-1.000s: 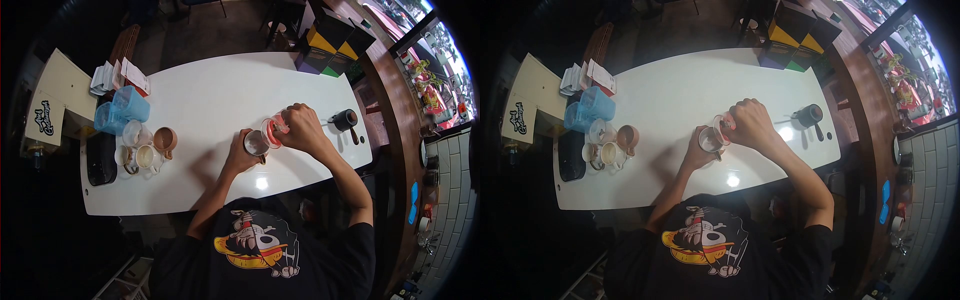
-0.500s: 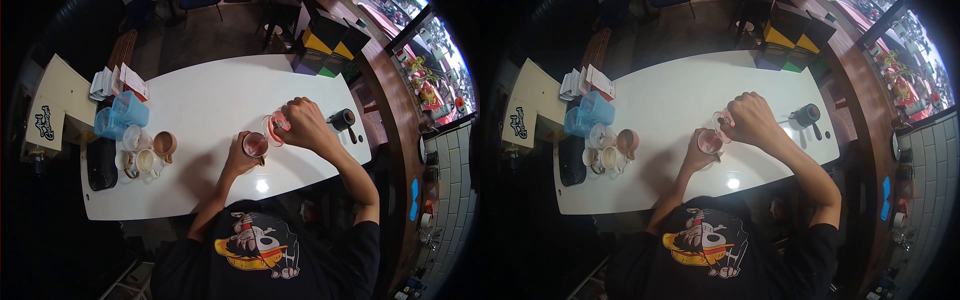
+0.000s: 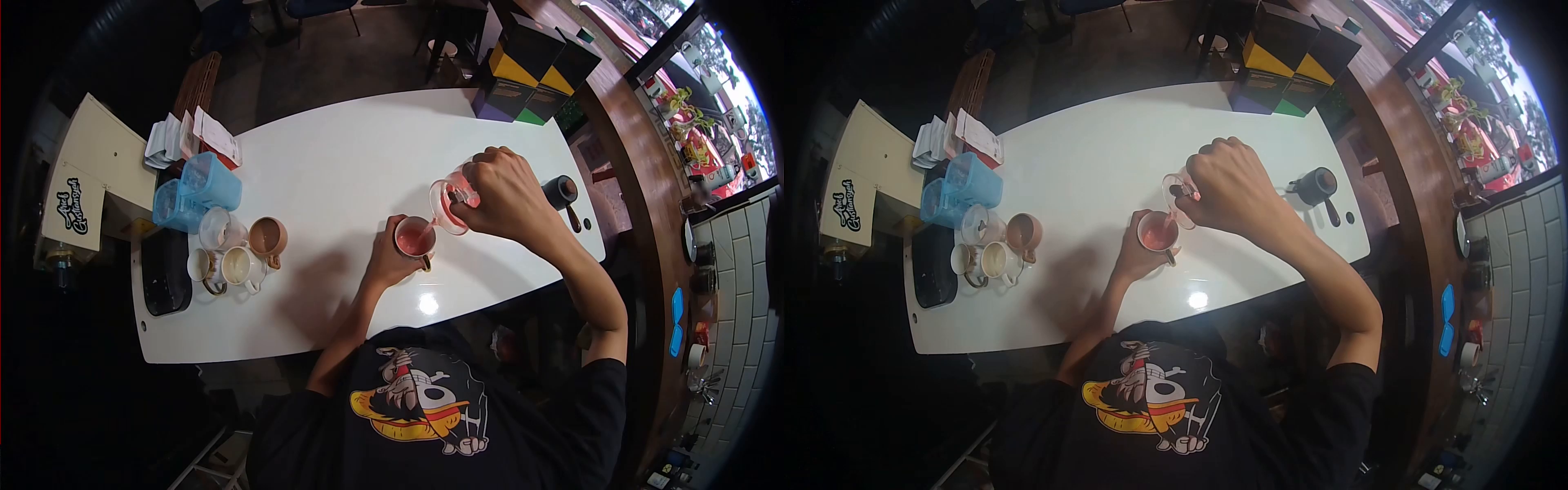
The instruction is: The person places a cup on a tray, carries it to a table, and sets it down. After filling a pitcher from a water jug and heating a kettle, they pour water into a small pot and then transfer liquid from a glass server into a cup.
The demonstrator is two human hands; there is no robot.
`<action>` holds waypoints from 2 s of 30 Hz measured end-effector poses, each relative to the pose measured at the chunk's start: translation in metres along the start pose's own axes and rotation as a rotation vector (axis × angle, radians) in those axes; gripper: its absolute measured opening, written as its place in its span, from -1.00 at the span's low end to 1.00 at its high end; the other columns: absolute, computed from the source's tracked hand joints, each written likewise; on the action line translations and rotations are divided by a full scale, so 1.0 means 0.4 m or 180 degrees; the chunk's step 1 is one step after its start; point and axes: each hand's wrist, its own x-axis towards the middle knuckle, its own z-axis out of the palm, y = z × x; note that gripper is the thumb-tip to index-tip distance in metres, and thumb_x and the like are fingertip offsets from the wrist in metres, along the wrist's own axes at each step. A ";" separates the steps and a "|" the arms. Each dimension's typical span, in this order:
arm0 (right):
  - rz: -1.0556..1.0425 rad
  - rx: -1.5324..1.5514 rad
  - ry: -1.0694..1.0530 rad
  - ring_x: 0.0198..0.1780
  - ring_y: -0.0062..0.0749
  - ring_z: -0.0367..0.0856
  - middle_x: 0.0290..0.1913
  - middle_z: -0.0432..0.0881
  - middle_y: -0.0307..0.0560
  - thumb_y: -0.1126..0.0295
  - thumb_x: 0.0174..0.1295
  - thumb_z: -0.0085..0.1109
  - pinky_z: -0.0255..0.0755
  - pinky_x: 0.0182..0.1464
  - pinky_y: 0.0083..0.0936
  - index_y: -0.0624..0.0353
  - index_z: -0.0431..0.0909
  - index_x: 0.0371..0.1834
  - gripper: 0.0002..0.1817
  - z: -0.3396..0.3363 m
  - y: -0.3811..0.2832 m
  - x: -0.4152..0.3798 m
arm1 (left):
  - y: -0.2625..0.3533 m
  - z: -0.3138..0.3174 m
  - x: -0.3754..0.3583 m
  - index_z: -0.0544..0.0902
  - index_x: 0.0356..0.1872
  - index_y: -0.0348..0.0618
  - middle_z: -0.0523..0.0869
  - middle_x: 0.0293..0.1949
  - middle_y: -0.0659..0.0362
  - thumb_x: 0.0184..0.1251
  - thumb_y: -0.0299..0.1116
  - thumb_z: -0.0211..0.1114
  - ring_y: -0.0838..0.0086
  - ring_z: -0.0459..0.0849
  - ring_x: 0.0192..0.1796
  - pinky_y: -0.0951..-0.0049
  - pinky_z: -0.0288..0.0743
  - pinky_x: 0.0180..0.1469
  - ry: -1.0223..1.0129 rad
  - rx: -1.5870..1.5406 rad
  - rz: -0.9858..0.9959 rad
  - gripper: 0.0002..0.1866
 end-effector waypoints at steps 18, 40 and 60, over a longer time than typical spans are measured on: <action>0.0116 -0.0225 -0.0533 -0.38 -0.18 0.53 -0.58 0.54 0.00 0.23 -0.19 0.31 0.38 -0.20 -0.35 0.23 0.55 -0.68 -0.73 0.121 -0.024 -0.029 | -0.028 0.016 0.000 0.35 -0.01 -0.17 0.59 -0.15 0.04 -0.36 -0.26 0.64 0.20 0.60 -0.11 0.28 0.50 -0.11 0.0318 -0.0101 0.0355 -0.20; -0.0009 -0.0199 -0.0287 -0.38 -0.16 0.53 -0.59 0.54 0.00 0.24 -0.19 0.28 0.38 -0.21 -0.35 0.24 0.52 -0.71 -0.73 0.121 -0.014 -0.042 | -0.011 0.009 0.000 0.27 0.05 -0.20 0.47 -0.05 0.09 -0.23 -0.37 0.60 0.42 0.52 0.00 0.38 0.47 0.02 -0.0012 -0.0068 0.0032 -0.21; 0.1909 0.1290 0.0421 -0.68 -0.65 0.15 -0.81 0.21 -0.16 0.33 -0.11 0.26 0.06 -0.62 -0.50 0.36 0.27 -0.82 -0.60 0.193 0.143 -0.158 | 0.008 -0.003 -0.008 0.28 0.03 -0.18 0.49 -0.11 0.15 -0.21 -0.32 0.59 0.44 0.52 -0.05 0.43 0.45 0.00 0.0043 0.0266 0.0100 -0.23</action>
